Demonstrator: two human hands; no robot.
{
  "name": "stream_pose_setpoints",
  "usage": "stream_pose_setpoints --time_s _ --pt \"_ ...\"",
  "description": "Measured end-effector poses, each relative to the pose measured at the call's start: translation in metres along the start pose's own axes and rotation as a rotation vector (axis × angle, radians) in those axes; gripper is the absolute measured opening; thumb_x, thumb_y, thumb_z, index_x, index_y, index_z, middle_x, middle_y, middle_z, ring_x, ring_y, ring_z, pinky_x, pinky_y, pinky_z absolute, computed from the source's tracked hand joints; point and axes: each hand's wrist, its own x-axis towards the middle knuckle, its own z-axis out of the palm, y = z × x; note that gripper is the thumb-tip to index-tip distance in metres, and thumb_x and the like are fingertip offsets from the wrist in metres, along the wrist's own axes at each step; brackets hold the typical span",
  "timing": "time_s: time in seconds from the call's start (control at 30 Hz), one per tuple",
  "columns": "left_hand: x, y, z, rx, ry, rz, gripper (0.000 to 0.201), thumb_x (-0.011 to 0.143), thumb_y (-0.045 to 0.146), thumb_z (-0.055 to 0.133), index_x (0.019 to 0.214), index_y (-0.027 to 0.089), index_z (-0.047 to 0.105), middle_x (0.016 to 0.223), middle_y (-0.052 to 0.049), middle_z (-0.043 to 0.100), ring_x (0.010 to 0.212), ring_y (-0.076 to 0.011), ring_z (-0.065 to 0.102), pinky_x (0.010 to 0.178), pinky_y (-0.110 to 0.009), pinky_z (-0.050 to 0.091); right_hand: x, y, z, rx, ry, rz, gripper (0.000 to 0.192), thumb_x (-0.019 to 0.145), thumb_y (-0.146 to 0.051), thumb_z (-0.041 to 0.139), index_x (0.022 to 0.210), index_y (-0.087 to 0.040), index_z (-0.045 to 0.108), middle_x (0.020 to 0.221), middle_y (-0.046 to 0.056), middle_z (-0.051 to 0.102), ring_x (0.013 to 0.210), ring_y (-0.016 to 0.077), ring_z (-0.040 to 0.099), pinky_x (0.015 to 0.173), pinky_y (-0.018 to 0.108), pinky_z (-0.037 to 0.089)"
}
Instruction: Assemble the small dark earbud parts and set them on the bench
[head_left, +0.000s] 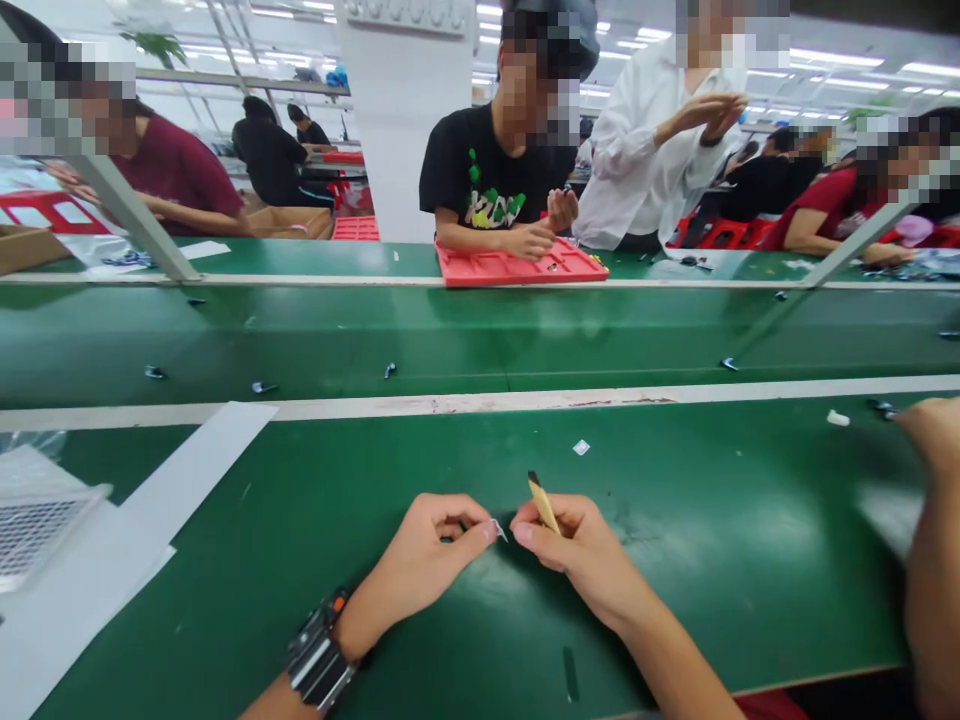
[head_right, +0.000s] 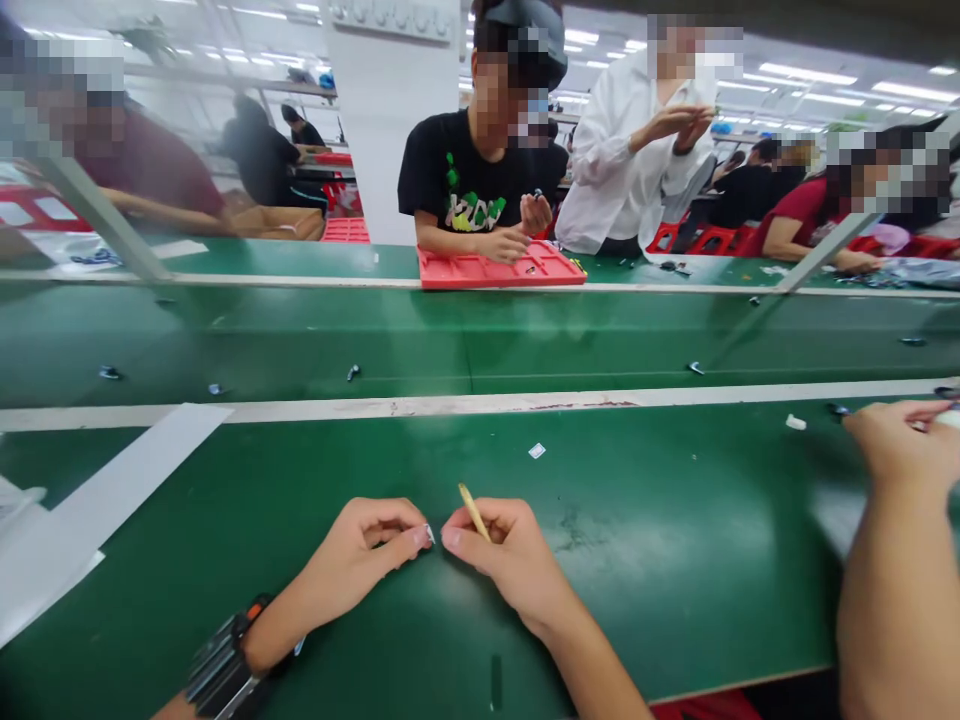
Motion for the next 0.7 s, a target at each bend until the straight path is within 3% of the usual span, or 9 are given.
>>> stream_pose_setpoints --time_s 0.17,0.37,0.57,0.7 --pt "-0.001 -0.001 -0.001 0.012 0.037 0.0 0.021 0.079 0.032 0.067 0.069 0.014 0.074 0.067 -0.004 0.069 0.061 -0.0144 0.057 0.058 -0.024 0.047 0.003 0.007 -0.007 0.064 0.016 0.058 0.037 0.07 -0.049 0.082 0.072 -0.013 0.074 0.049 -0.007 0.04 0.046 0.0068 0.026 0.045 0.024 0.015" --pt "-0.002 -0.002 -0.001 0.053 0.111 -0.029 0.025 0.08 0.034 0.064 0.065 0.015 0.07 0.052 0.001 0.055 0.044 -0.0095 0.041 0.04 -0.021 0.032 0.003 0.006 -0.001 0.137 0.077 0.078 0.046 0.072 -0.057 0.078 0.074 -0.012 0.073 0.046 -0.009 0.037 0.042 0.0055 0.026 0.043 0.023 0.014" --pt "0.002 -0.004 -0.004 0.166 0.172 0.007 0.025 0.081 0.033 0.06 0.067 0.015 0.069 0.054 0.0 0.058 0.044 -0.0102 0.046 0.042 -0.021 0.035 0.004 0.002 -0.005 0.191 0.226 0.046 0.049 0.068 -0.062 0.079 0.072 -0.014 0.068 0.049 -0.009 0.036 0.041 0.0052 0.027 0.041 0.023 0.014" --pt "-0.005 0.001 -0.016 0.313 0.287 0.076 0.021 0.076 0.025 0.059 0.056 0.018 0.06 0.049 0.003 0.051 0.046 -0.0101 0.044 0.045 -0.021 0.035 -0.001 0.005 -0.011 0.175 0.315 -0.007 0.051 0.067 -0.063 0.079 0.071 -0.015 0.066 0.05 -0.009 0.037 0.042 0.0052 0.029 0.042 0.022 0.016"
